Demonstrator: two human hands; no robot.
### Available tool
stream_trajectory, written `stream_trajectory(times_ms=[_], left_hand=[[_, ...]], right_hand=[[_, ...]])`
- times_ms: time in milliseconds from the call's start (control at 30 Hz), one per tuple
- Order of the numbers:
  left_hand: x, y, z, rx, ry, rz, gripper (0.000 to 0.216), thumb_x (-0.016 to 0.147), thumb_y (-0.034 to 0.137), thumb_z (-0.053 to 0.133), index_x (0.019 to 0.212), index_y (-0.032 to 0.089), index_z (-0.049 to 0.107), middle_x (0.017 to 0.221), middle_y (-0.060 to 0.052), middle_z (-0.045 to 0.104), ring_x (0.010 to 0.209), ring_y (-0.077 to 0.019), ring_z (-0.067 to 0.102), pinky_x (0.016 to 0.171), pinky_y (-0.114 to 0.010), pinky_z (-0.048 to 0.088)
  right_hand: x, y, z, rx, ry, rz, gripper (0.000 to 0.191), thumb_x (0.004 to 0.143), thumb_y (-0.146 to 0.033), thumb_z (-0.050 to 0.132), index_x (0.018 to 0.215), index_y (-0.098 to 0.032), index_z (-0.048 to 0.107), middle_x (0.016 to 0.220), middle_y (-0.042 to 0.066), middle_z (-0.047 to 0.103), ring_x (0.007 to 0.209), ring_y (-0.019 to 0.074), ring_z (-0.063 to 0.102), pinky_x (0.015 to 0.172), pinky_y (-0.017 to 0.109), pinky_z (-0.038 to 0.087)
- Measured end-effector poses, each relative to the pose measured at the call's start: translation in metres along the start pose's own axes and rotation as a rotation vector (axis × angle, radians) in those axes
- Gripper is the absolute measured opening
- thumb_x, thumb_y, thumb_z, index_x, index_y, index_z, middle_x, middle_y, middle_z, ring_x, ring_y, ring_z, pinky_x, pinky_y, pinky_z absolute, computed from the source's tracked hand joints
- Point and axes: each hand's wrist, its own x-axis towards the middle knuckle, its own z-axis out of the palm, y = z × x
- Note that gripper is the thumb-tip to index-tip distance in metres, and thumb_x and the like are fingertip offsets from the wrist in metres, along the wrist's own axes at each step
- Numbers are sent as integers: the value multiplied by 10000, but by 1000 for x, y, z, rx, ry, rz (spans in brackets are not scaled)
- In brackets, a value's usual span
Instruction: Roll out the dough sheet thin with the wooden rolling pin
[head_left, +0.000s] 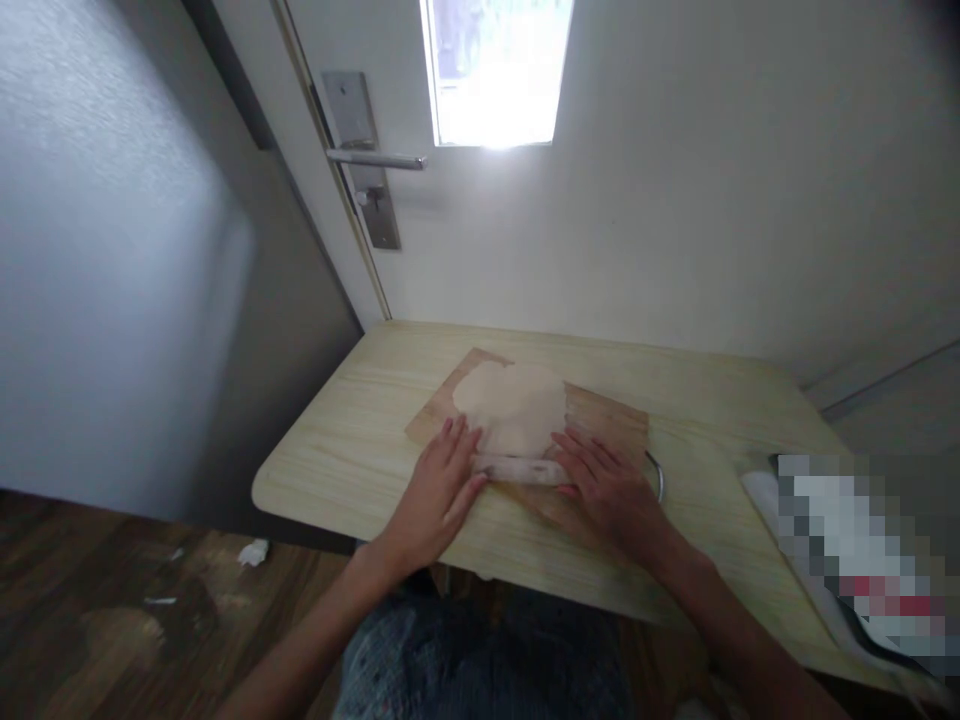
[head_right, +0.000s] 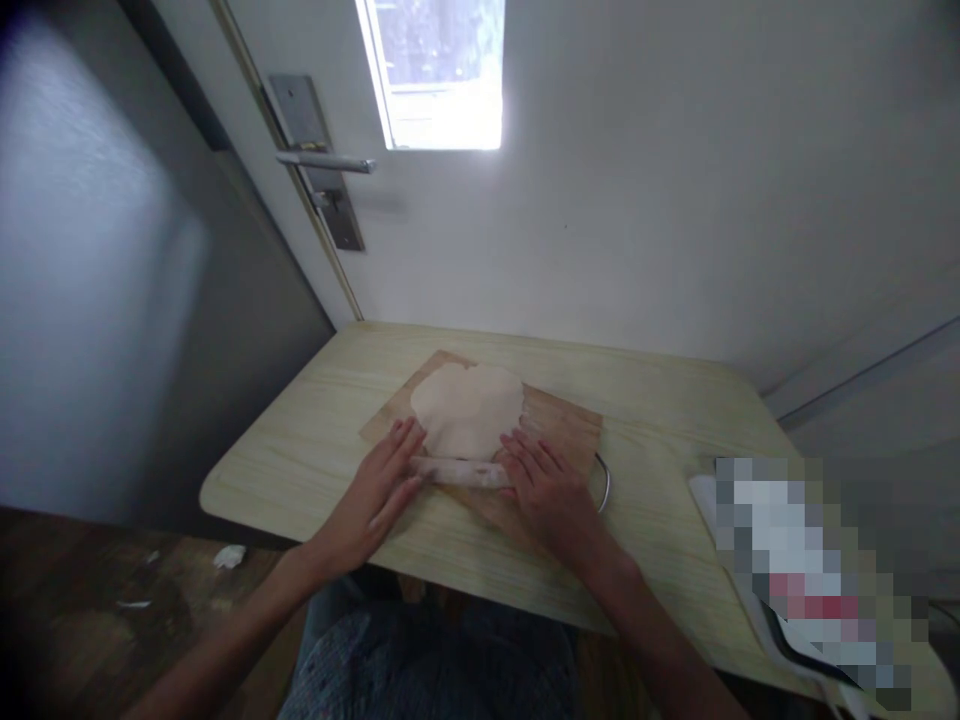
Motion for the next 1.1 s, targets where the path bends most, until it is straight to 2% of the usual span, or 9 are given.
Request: stream_trajectory(times_ms=[133, 233, 300, 367, 467, 733, 867, 967, 1100], left_hand=[[25, -33, -21, -427, 101, -240, 429, 848, 386, 323, 1189, 150, 434, 1285, -97, 439, 1180, -195, 393, 973, -375, 322], [53, -59, -27, -824, -51, -463, 399, 790, 418, 388, 1032, 143, 545, 1098, -97, 581, 994, -197, 537, 834, -322, 425], [72, -70, -27, -908, -108, -516, 357, 732, 405, 470, 947, 143, 580, 1006, -83, 615, 902, -182, 567, 757, -284, 446], [88, -73, -25, -915, -139, -535, 303, 698, 376, 504, 865, 142, 598, 902, -65, 631, 816, -155, 577, 689, -248, 447], [110, -70, -22, -897, -153, -573, 237, 697, 353, 495, 732, 142, 597, 714, -33, 615, 678, -115, 563, 592, -204, 426], [143, -59, -11, -672, -138, -618, 195, 571, 238, 640, 471, 135, 508, 395, 42, 434, 441, -102, 467, 439, -199, 326], [147, -46, -9, -602, -95, -618, 108, 530, 142, 646, 555, 129, 541, 437, 36, 485, 440, -113, 476, 431, -201, 324], [146, -37, -11, -597, 9, -601, 256, 526, 120, 651, 767, 141, 569, 558, 32, 547, 500, -112, 503, 459, -191, 346], [142, -37, -12, -633, 150, -598, 381, 607, 186, 619, 976, 157, 529, 670, 15, 569, 532, -97, 513, 486, -184, 364]], right_hand=[[-3, 2, 4, 32, 46, 57, 260, 850, -252, 391, 1001, -116, 554, 1050, 134, 598, 987, 236, 532, 863, 394, 403], [-8, 3, 13, 134, 202, 175, 237, 862, -264, 351, 977, -138, 515, 923, 111, 616, 855, 223, 563, 746, 382, 444], [-12, 4, 18, 210, 345, 264, 231, 873, -274, 309, 978, -157, 478, 854, 88, 608, 773, 209, 565, 664, 364, 454], [-15, 5, 22, 267, 446, 343, 216, 871, -288, 310, 979, -171, 456, 815, 72, 591, 727, 201, 554, 621, 350, 447], [-18, 6, 23, 308, 514, 425, 206, 860, -320, 341, 975, -183, 443, 805, 66, 568, 713, 201, 534, 612, 347, 439], [-18, 7, 22, 360, 535, 428, 211, 861, -328, 343, 999, -194, 431, 809, 57, 554, 717, 193, 525, 607, 328, 426], [-18, 7, 21, 367, 526, 424, 199, 858, -321, 354, 993, -199, 434, 806, 53, 554, 715, 194, 526, 618, 333, 422], [-19, 6, 21, 377, 520, 418, 200, 859, -313, 355, 1003, -200, 434, 817, 54, 559, 722, 195, 530, 626, 334, 418], [-19, 7, 22, 398, 514, 415, 201, 855, -313, 365, 1008, -202, 435, 819, 51, 565, 721, 192, 536, 626, 329, 417]])
